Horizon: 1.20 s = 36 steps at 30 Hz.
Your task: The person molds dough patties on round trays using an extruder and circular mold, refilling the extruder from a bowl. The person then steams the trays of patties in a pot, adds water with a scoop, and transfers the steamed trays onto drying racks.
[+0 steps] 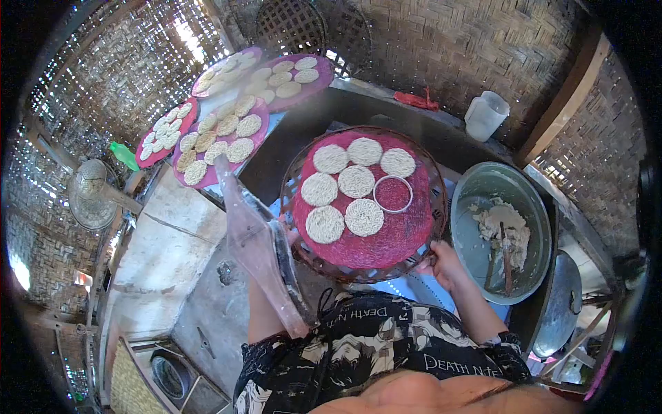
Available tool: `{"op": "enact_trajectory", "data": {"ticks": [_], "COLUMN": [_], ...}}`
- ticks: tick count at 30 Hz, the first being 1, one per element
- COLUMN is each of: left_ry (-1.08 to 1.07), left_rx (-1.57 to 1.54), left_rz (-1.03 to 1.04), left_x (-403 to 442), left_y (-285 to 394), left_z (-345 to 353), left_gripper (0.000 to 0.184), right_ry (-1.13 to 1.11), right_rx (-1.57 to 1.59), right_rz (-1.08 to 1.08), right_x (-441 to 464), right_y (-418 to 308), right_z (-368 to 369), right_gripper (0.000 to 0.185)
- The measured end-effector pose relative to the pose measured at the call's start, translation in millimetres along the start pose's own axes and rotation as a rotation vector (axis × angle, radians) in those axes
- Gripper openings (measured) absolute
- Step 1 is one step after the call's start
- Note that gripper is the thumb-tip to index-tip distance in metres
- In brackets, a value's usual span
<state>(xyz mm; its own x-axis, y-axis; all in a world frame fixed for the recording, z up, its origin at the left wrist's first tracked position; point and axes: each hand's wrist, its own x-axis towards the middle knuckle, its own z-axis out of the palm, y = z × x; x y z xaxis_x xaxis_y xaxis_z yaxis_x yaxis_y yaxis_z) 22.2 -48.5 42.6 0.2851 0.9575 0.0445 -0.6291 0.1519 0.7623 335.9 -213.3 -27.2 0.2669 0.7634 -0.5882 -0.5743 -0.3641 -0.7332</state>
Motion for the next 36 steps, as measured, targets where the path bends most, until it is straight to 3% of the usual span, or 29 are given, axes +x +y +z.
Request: {"op": "enact_trajectory", "data": {"ticks": [4, 7, 9, 11, 12, 15, 17, 19, 20, 23, 24, 27, 29, 33, 34, 36], "left_ry": [0.039, 0.067, 0.058, -0.021, -0.051, -0.150, -0.143, -0.274, -0.499, -0.625, -0.815, -0.597, -0.471, -0.476, -0.336, -0.345], "left_rx": [-0.091, -0.095, 0.027, 0.503, 0.793, 1.006, 1.074, 1.268, 1.419, 1.509, 1.066, -0.445, -0.634, -0.728, -0.658, -0.691], "left_rz": [-0.143, -0.209, -0.205, -0.028, 0.105, 0.313, 0.211, 0.636, 0.834, 0.555, 0.254, -0.296, -0.366, -0.380, -0.379, -0.346], "left_x": [-10.8, -14.7, -12.1, -1.2, 3.0, -0.9, 7.2, 9.2, 23.4, 30.7, 48.1, 89.0, 114.3, 135.5, 133.5, 137.1], "left_y": [-2.6, -5.6, -15.2, -39.6, -48.3, -34.0, -45.9, -60.9, -77.1, -55.4, -51.8, -33.3, -44.6, -82.7, -85.2, -99.1], "left_z": [12.9, 16.9, 5.7, -26.4, -34.3, 40.8, 62.6, 100.2, 97.3, 130.7, 123.6, 152.4, 149.0, 141.9, 145.8, 139.4], "left_gripper": [0.026, 0.025, 0.025, 0.032, 0.037, 0.036, 0.044, 0.044, 0.051, 0.057, 0.057, 0.048, 0.047, 0.050, 0.050, 0.049], "right_ry": [-0.224, -0.377, -0.417, -0.458, -0.503, -0.592, -0.585, -0.530, -0.500, -0.466, -0.448, -0.492, -0.499, -0.397, -0.366, -0.318], "right_rx": [0.051, -0.080, -0.384, -0.760, -0.741, -0.630, -0.485, -0.402, -0.364, -0.245, -0.276, -0.278, -0.322, -0.511, -0.591, -0.723], "right_rz": [0.142, 0.223, 0.190, 0.114, 0.040, -0.247, -0.529, -0.354, -0.271, -0.127, -0.175, -0.066, -0.021, -0.027, -0.027, -0.053], "right_x": [-25.3, -35.5, -45.0, -51.4, -57.7, -74.0, -77.2, -65.9, -62.0, -60.5, -60.6, -58.0, -53.8, -37.3, -31.1, -26.9], "right_y": [20.9, 27.3, 20.4, 7.9, -2.3, -29.0, -30.7, -32.5, -35.5, -57.7, -66.6, -89.5, -98.5, -116.0, -120.7, -127.3], "right_z": [3.3, -6.9, -12.9, -18.7, -14.7, 13.8, 49.0, 63.2, 66.0, 55.3, 51.7, 40.5, 41.1, 26.5, 21.9, 19.1], "right_gripper": [0.025, 0.027, 0.029, 0.032, 0.036, 0.047, 0.055, 0.060, 0.062, 0.056, 0.056, 0.055, 0.055, 0.054, 0.054, 0.054]}}
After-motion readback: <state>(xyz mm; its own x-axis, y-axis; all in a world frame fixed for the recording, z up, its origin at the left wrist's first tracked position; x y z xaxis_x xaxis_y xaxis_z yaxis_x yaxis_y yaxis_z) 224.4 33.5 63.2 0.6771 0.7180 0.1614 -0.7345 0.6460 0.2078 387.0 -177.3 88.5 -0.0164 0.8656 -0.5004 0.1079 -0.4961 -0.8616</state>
